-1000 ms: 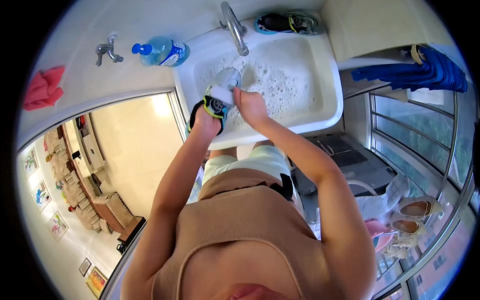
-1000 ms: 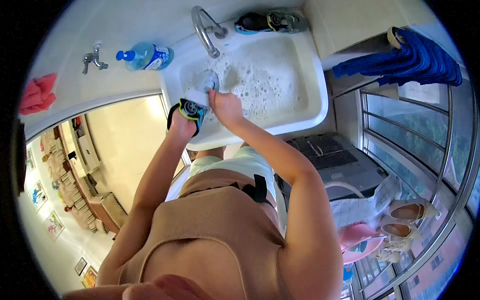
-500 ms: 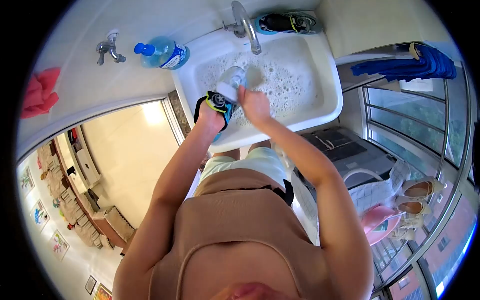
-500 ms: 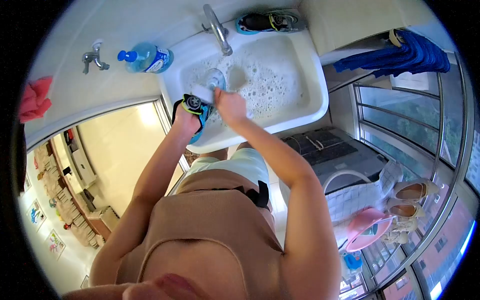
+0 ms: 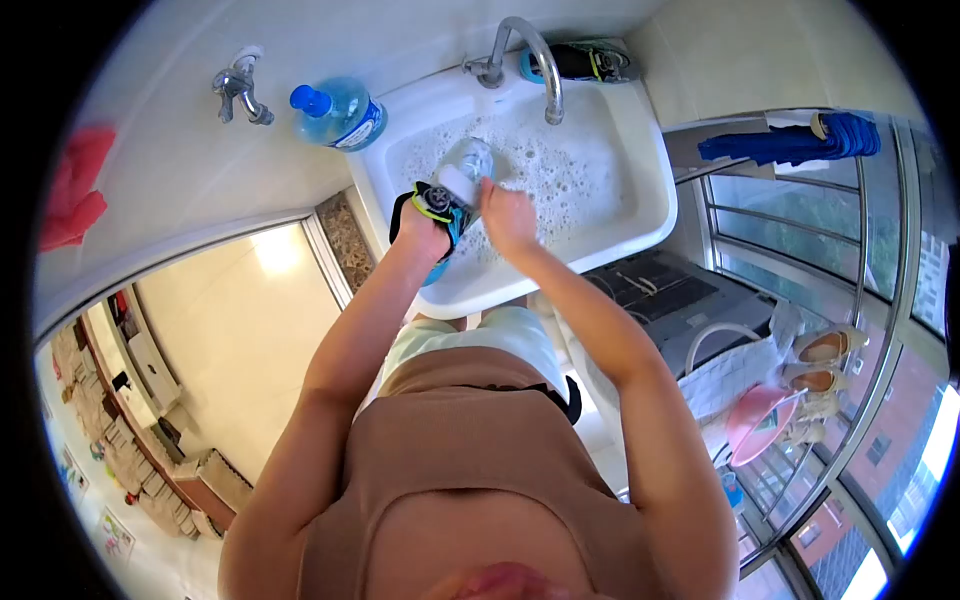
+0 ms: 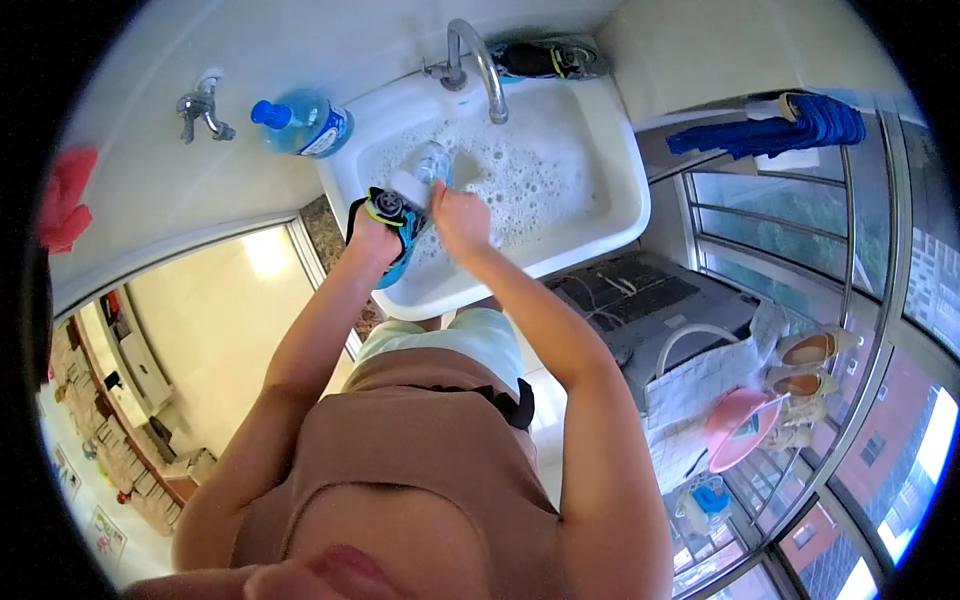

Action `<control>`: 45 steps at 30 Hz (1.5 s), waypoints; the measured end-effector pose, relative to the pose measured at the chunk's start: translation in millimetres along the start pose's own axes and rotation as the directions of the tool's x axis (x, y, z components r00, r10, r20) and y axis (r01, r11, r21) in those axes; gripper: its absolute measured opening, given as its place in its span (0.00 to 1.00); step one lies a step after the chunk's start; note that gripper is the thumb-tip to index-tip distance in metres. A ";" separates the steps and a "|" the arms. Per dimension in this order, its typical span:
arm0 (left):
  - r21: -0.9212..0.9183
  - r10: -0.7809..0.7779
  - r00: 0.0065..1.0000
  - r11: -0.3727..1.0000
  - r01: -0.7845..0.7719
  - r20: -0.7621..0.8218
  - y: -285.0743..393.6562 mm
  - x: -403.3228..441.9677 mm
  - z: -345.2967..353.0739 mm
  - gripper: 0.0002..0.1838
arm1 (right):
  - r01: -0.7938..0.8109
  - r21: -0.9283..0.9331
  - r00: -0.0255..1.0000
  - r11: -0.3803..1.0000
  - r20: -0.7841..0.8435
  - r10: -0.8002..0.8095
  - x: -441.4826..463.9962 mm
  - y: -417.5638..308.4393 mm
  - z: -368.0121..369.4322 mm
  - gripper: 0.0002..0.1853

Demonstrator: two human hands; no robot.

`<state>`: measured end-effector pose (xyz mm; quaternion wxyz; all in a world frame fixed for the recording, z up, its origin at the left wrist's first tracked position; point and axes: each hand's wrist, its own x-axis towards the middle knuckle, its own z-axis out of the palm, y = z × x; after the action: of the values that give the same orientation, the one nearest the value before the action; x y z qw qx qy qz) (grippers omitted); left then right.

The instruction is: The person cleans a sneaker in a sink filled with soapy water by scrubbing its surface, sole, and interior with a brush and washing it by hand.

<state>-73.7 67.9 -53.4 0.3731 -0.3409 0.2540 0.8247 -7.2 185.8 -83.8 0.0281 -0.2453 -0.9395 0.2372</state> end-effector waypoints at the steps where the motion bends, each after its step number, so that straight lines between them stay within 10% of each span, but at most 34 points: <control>1: -0.011 -0.037 0.999 0.999 0.037 -0.015 0.4 -7.7 6.5 0.20 | -0.083 -0.007 0.996 0.997 -0.023 0.083 7.8 12.8 3.4 0.27; 11: 0.043 -0.114 0.990 0.993 0.111 0.087 24.2 10.1 -16.9 0.16 | -0.138 -0.039 0.971 0.990 -0.200 0.128 19.0 52.1 -5.6 0.25; 14: 0.114 -0.088 0.990 0.991 0.076 0.109 35.4 17.7 -18.3 0.16 | 0.221 -0.080 0.949 0.972 -0.212 -0.234 -20.6 -3.3 -6.0 0.26; 18: 0.093 -0.073 0.988 0.994 0.060 0.135 36.7 4.0 -9.4 0.18 | -0.147 -0.024 0.946 0.989 -0.297 0.133 24.7 52.0 2.7 0.23; 23: 0.111 -0.067 0.995 0.992 0.058 0.078 39.9 6.6 -6.1 0.20 | 0.228 -0.023 0.950 0.973 -0.212 -0.228 -3.8 7.1 12.0 0.24; 26: 0.054 -0.068 0.987 0.997 0.061 0.148 36.1 -8.2 -5.5 0.19 | -0.031 -0.069 0.957 0.997 -0.290 0.009 27.4 35.9 -9.2 0.23; 27: -0.127 -0.219 0.853 0.941 0.312 0.475 41.5 7.4 -30.3 0.18 | 0.005 -0.017 0.970 1.000 -0.243 -0.009 17.2 30.9 -7.0 0.24; 30: 0.136 0.006 0.995 0.991 -0.019 0.100 29.8 0.6 -3.2 0.18 | 0.301 0.056 0.923 0.952 -0.268 -0.276 -15.9 -2.8 -7.5 0.25; 34: 0.072 -0.072 0.991 0.995 0.064 0.112 24.2 -11.9 6.6 0.19 | -0.014 -0.005 0.945 1.000 -0.327 0.012 22.7 43.9 -20.2 0.22; 38: 0.150 -0.061 0.994 0.987 0.048 0.087 23.2 -18.4 23.2 0.21 | 0.326 0.003 0.915 0.945 -0.252 -0.314 -6.2 20.7 -0.7 0.22; 39: 0.122 -0.110 0.990 0.988 0.099 0.085 22.2 -24.8 26.9 0.22 | 0.309 -0.301 0.898 0.902 -0.219 -0.380 5.1 35.4 -5.7 0.24; 42: 0.140 -0.091 0.994 0.987 0.082 0.056 16.1 -16.6 15.6 0.23 | -0.023 -0.007 0.971 1.000 -0.238 0.020 20.5 44.7 -17.5 0.21; 45: 0.085 -0.126 0.986 0.990 0.117 0.110 20.7 -4.2 5.2 0.20 | 0.172 -0.106 0.969 0.979 -0.160 -0.188 0.3 24.0 -5.2 0.21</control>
<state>-89.8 57.3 -43.5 0.4497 -0.2926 0.2428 0.8082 4.2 206.6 -90.2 0.1181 -0.1792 -0.9620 0.1689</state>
